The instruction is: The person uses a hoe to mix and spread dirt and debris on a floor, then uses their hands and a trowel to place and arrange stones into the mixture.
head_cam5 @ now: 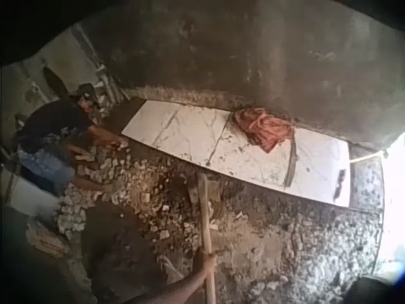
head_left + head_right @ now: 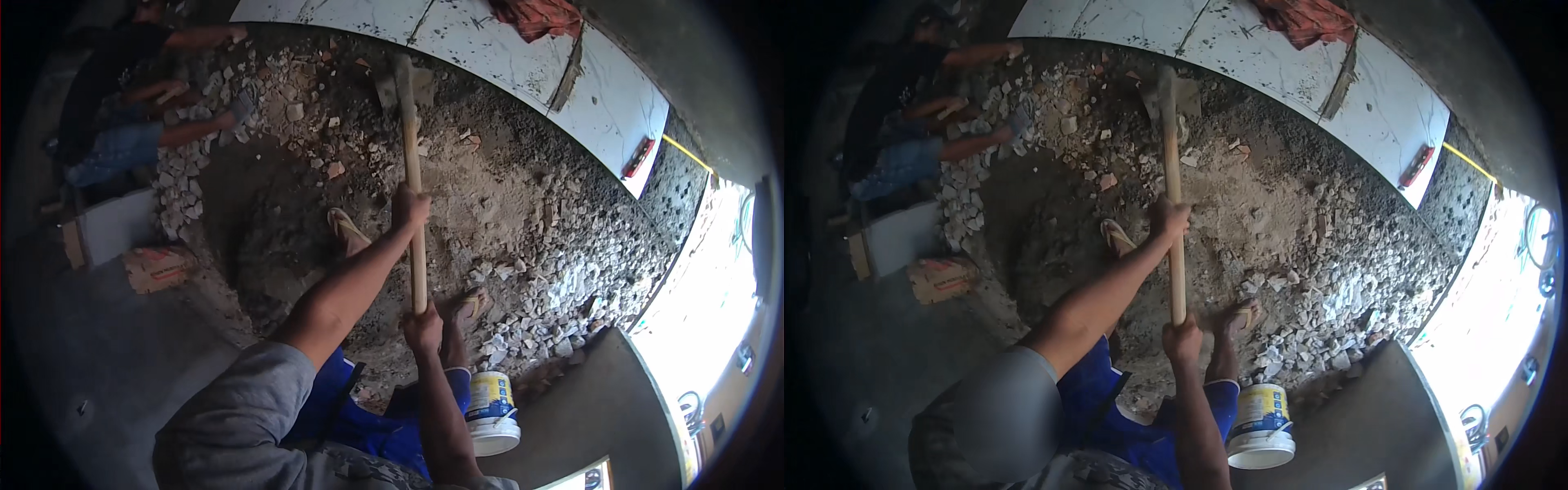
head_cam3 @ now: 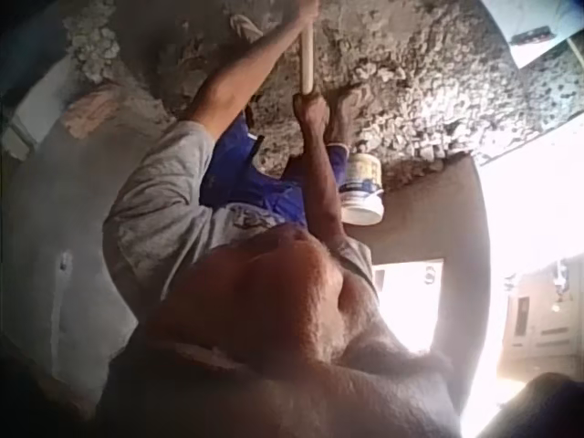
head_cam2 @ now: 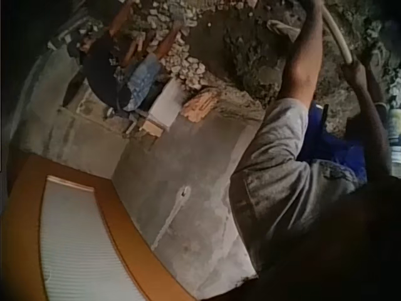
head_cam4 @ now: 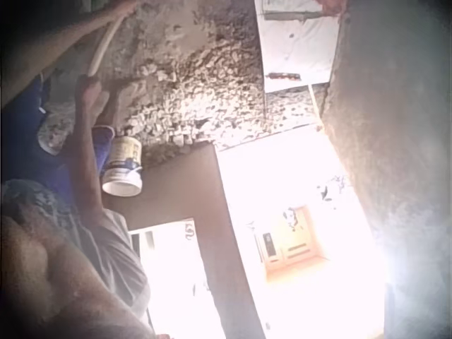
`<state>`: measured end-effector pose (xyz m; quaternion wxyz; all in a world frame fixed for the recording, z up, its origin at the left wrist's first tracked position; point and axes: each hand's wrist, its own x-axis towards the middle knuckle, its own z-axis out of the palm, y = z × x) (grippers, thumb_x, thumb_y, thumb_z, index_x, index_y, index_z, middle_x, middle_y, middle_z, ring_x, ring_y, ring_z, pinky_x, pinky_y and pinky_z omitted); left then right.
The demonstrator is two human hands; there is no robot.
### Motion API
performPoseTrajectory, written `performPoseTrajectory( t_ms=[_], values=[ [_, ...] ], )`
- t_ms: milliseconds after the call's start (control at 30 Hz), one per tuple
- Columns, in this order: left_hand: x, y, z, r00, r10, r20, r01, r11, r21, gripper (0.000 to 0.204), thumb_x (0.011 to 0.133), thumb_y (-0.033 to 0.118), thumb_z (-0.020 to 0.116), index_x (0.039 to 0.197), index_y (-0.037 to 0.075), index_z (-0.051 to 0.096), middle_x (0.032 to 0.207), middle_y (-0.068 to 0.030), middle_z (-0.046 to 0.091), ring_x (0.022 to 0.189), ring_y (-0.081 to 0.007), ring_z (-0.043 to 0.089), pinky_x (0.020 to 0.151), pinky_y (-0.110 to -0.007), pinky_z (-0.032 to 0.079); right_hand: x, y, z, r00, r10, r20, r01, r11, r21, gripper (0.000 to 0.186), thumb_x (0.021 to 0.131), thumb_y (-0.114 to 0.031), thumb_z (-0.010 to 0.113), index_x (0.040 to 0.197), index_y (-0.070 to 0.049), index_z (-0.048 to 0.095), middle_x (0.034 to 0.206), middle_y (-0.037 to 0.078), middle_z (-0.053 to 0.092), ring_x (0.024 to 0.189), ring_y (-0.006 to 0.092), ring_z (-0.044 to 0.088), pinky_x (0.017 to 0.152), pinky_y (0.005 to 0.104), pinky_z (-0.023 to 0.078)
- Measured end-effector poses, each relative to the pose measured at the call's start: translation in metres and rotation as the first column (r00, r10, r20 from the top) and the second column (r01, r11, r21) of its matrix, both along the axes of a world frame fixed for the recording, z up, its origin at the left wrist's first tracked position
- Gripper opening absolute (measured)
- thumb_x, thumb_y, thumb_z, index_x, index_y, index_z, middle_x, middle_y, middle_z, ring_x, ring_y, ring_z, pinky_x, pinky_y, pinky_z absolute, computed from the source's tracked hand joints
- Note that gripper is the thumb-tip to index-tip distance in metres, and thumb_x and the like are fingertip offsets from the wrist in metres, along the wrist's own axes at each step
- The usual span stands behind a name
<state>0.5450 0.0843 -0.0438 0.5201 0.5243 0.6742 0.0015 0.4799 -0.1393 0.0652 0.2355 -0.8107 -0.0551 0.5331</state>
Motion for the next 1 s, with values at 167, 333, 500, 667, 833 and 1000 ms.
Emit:
performPoseTrajectory(
  t_ms=[167, 333, 500, 667, 833, 1000],
  values=[
    [-0.083, -0.066, -0.001, 0.980, 0.122, 0.159, -0.082, 0.968, -0.237, 0.023, 0.077, 0.011, 0.064, 0.090, 0.001, 0.048, 0.058, -0.0044, 0.052, 0.041, -0.0164, 0.055, 0.035, -0.031, 0.044, -0.056, -0.059, 0.047, 0.989, 0.128, 0.071, -0.123, 0.990, -0.069, 0.025, 0.075, -0.015, 0.063, 0.093, 0.000, 0.054, 0.078, 0.029, 0.064, 0.078, 0.0464, 0.064, 0.068, 0.0534, 0.052],
    [-0.077, -0.145, 0.053, 0.976, 0.137, 0.171, -0.093, 0.965, -0.245, 0.013, 0.079, 0.012, 0.064, 0.081, 0.006, 0.053, 0.056, -0.0029, 0.052, 0.043, -0.0146, 0.054, 0.040, -0.030, 0.045, -0.097, -0.119, 0.064, 0.997, 0.029, 0.065, -0.020, 0.990, -0.141, 0.026, 0.074, -0.017, 0.065, 0.093, -0.002, 0.054, 0.076, 0.027, 0.064, 0.073, 0.0461, 0.063, 0.066, 0.0530, 0.052],
    [0.002, -0.047, 0.034, 0.963, 0.041, 0.266, -0.021, 0.997, -0.077, 0.026, 0.080, 0.014, 0.066, 0.094, 0.003, 0.047, 0.061, -0.0045, 0.054, 0.042, -0.0138, 0.054, 0.036, -0.029, 0.044, -0.028, -0.034, 0.025, 0.982, -0.042, 0.182, 0.043, 0.999, 0.001, 0.025, 0.076, -0.018, 0.064, 0.090, -0.002, 0.051, 0.075, 0.028, 0.062, 0.075, 0.0477, 0.062, 0.066, 0.0548, 0.050],
    [0.055, 0.017, -0.002, 0.985, -0.084, 0.149, 0.068, 0.991, 0.112, 0.025, 0.084, 0.011, 0.062, 0.100, -0.001, 0.047, 0.062, -0.0069, 0.056, 0.043, -0.0163, 0.056, 0.038, -0.031, 0.049, 0.011, 0.026, -0.021, 0.969, -0.009, 0.246, 0.012, 1.000, -0.013, 0.026, 0.079, -0.020, 0.065, 0.094, -0.005, 0.050, 0.077, 0.026, 0.065, 0.073, 0.0462, 0.064, 0.065, 0.0538, 0.052],
    [-0.025, -0.051, 0.000, 0.991, -0.083, 0.103, 0.092, 0.992, -0.084, 0.028, 0.082, 0.008, 0.060, 0.103, -0.002, 0.045, 0.065, -0.0088, 0.057, 0.042, -0.0179, 0.056, 0.038, -0.031, 0.048, -0.053, -0.034, 0.004, 0.995, -0.029, 0.092, 0.037, 0.996, -0.087, 0.027, 0.076, -0.018, 0.065, 0.095, -0.004, 0.051, 0.078, 0.028, 0.064, 0.077, 0.0466, 0.064, 0.066, 0.0545, 0.051],
    [-0.077, -0.134, 0.048, 0.991, -0.060, 0.118, 0.082, 0.979, -0.188, 0.033, 0.081, 0.009, 0.061, 0.107, -0.001, 0.042, 0.063, -0.0079, 0.056, 0.044, -0.0168, 0.056, 0.039, -0.031, 0.047, -0.105, -0.110, 0.055, 0.997, -0.079, 0.010, 0.079, 0.990, -0.115, 0.026, 0.075, -0.016, 0.064, 0.093, -0.001, 0.052, 0.080, 0.031, 0.063, 0.081, 0.0472, 0.063, 0.068, 0.0540, 0.051]
  ],
)
